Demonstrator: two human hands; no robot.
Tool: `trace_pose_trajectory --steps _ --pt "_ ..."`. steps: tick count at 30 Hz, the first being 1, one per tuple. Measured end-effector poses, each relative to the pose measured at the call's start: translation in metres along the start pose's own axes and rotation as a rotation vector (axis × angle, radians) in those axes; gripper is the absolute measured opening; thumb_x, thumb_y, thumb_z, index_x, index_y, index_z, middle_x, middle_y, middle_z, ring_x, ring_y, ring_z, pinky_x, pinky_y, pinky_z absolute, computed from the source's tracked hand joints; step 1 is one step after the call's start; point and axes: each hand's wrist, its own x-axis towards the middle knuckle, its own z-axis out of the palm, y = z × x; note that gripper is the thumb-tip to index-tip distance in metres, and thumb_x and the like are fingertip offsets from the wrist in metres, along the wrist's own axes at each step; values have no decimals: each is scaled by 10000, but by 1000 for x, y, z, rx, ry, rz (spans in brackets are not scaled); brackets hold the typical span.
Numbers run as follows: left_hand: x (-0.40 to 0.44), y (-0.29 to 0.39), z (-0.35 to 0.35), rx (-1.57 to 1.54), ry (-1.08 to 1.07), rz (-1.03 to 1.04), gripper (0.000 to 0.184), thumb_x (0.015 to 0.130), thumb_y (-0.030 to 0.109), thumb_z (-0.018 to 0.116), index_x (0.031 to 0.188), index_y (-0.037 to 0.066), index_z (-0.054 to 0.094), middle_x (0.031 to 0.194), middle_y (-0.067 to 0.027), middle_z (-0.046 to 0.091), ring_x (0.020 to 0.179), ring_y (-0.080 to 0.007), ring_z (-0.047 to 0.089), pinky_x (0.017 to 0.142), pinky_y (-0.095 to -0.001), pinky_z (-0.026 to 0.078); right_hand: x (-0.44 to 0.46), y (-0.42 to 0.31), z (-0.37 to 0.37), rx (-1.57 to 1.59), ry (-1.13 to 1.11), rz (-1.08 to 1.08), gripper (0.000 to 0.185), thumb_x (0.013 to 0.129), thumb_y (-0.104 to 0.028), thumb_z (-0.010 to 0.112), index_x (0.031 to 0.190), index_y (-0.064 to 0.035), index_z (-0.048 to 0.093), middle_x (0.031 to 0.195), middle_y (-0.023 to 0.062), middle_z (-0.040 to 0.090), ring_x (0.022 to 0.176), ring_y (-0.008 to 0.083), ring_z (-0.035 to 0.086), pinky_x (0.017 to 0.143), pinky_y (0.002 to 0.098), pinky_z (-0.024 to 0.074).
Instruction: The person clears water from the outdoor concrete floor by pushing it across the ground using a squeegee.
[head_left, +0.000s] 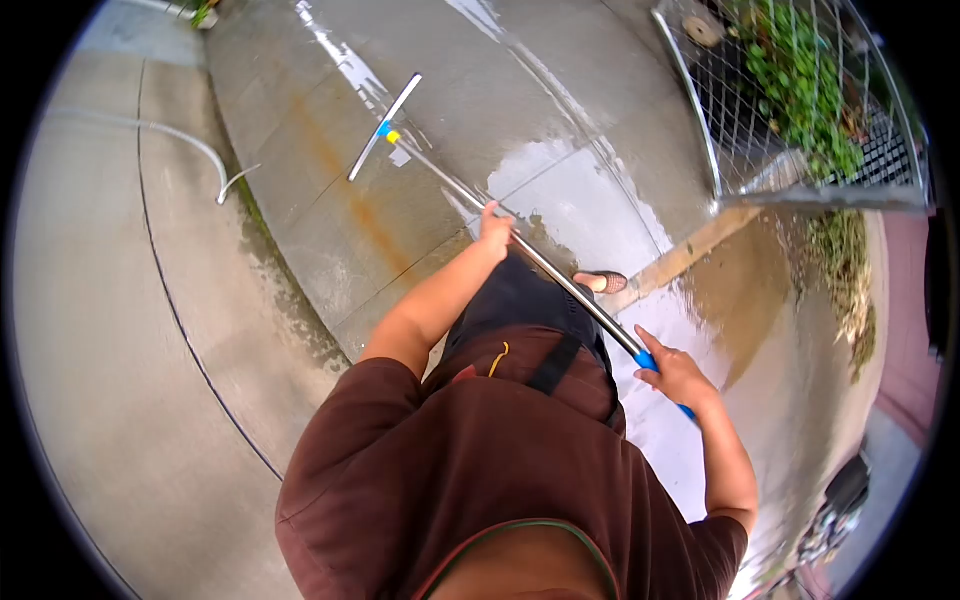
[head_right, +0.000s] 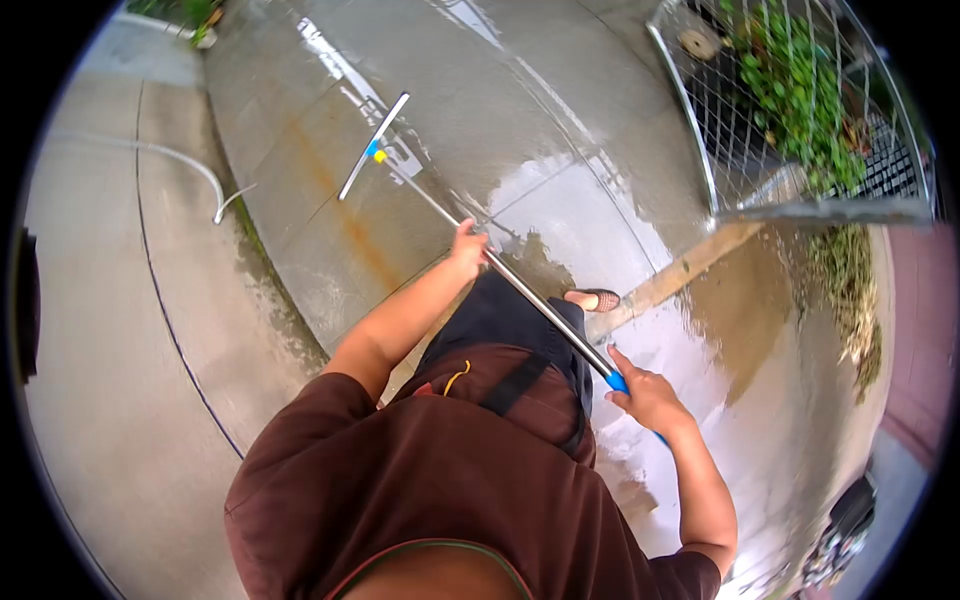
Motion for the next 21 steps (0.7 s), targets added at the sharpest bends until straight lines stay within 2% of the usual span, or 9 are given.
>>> trace_pose_trajectory --steps 1,3,5,6,8,10,14,17,21 --pt "6 14 -22 -112 68 14 621 899 50 614 1437 195 341 958 -111 607 722 -223 615 556 -380 535 6 -7 -8 -156 137 -185 749 861 -177 702 1508 -177 326 971 181 673 735 315 674 684 425 540" --pt "4 34 -62 -200 37 -31 511 942 166 618 1396 230 393 969 -84 618 748 -215 618 627 -385 543 26 -49 -31 -364 218 -132 690 851 -188 705 1463 -164 389 972 175 668 777 329 677 689 432 544" --pt "-7 36 -93 -70 -59 -100 394 969 225 578 1338 234 441 953 -56 604 784 -199 609 716 -391 532 51 -100 -47 -563 281 -89 640 834 -202 710 1415 -158 444 929 145 662 828 323 688 691 430 554" --pt "-12 34 -101 -7 -110 -137 341 982 254 559 1309 236 465 945 -42 597 802 -191 605 760 -394 527 74 -109 -44 -669 357 -132 620 821 -204 722 1388 -153 476 905 116 659 801 304 691 680 405 558" --pt "-17 25 -114 -71 -136 -179 249 981 299 555 1210 225 492 938 -53 610 794 -213 615 756 -403 528 110 -143 -45 -836 456 -315 468 851 -130 621 1314 -143 553 881 77 653 768 239 696 649 350 556" --pt "-19 23 -113 -78 -124 -226 174 972 307 552 1102 206 496 898 -60 613 785 -232 623 737 -406 533 123 -193 -53 -1022 409 -391 425 861 -119 580 1286 -150 578 846 68 646 753 230 693 630 332 549" --pt "2 52 -78 -154 -34 -204 206 942 287 555 1119 205 487 914 -73 605 787 -242 631 725 -416 541 146 -213 -114 -1170 323 -425 332 863 -114 581 1190 -152 620 810 66 649 746 228 694 617 323 544" --pt "14 102 -12 -224 -47 -145 235 942 266 549 1160 225 472 942 -77 607 822 -241 634 754 -428 547 151 -212 -180 -1196 457 -456 265 861 -114 586 1121 -144 632 802 62 656 743 224 696 612 331 542" --pt "51 177 82 -320 -158 -23 233 909 270 589 1109 194 499 827 -70 579 713 -232 628 686 -423 560 158 -210 -277 -1292 548 -452 262 846 -124 598 1105 -132 635 775 42 643 724 208 680 605 329 519"
